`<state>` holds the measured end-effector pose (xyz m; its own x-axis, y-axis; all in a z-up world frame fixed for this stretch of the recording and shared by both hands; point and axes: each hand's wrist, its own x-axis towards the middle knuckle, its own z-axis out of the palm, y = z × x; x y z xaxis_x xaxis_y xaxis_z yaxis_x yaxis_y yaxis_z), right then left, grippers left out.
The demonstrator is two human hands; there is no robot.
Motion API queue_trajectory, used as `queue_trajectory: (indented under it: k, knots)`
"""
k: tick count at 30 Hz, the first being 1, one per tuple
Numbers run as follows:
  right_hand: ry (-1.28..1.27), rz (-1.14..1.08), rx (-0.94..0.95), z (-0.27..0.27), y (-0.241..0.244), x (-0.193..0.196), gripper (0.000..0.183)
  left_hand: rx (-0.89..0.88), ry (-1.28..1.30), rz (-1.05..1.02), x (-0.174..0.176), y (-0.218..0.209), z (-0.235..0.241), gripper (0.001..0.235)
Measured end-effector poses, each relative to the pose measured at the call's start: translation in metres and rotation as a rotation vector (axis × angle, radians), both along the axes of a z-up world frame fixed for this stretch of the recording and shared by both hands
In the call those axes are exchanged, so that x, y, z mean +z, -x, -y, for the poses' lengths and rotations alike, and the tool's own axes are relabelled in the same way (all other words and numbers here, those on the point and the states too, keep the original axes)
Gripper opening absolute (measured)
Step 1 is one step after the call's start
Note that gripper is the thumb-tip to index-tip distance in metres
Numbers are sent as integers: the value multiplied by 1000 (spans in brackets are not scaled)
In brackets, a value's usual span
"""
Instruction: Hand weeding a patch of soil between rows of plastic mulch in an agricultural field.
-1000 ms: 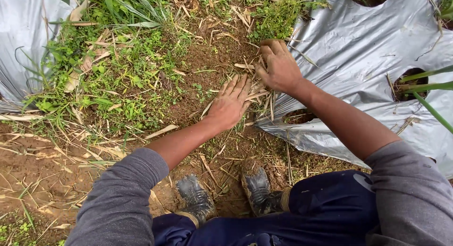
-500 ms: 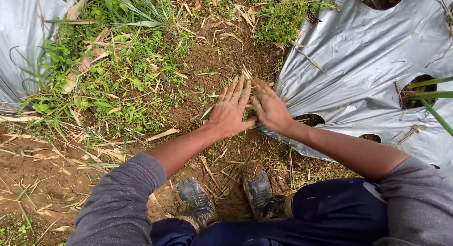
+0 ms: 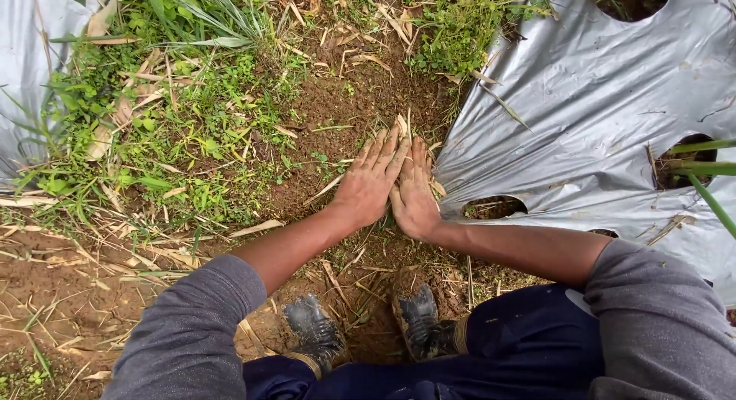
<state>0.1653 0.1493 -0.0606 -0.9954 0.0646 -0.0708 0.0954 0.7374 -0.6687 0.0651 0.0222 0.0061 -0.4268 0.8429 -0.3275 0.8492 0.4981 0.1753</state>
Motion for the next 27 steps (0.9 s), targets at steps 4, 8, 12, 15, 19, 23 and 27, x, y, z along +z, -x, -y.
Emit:
queue_trajectory:
  k: [4, 8, 12, 15, 19, 23, 27]
  knots:
    - [67, 30, 12, -13, -1, -12, 81, -16, 40, -39, 2, -2, -3, 97]
    - [153, 58, -71, -23, 0, 9, 84, 17, 0, 7, 23, -6, 2, 92]
    - [94, -6, -159, -30, 22, 64, 77, 150, -92, 155, 57, -10, 5, 77]
    - [14, -20, -24, -24, 47, 87, 73, 68, -51, 63, 41, -6, 5, 89]
    - [-13, 123, 73, -26, 43, 29, 79, 27, -34, -30, 46, -5, 4, 98]
    - [112, 161, 51, -41, 51, 39, 75, 97, -39, 113, 60, -5, -1, 98]
    - [105, -8, -57, -48, 74, 70, 58, 46, -15, 132, 61, -13, 4, 111]
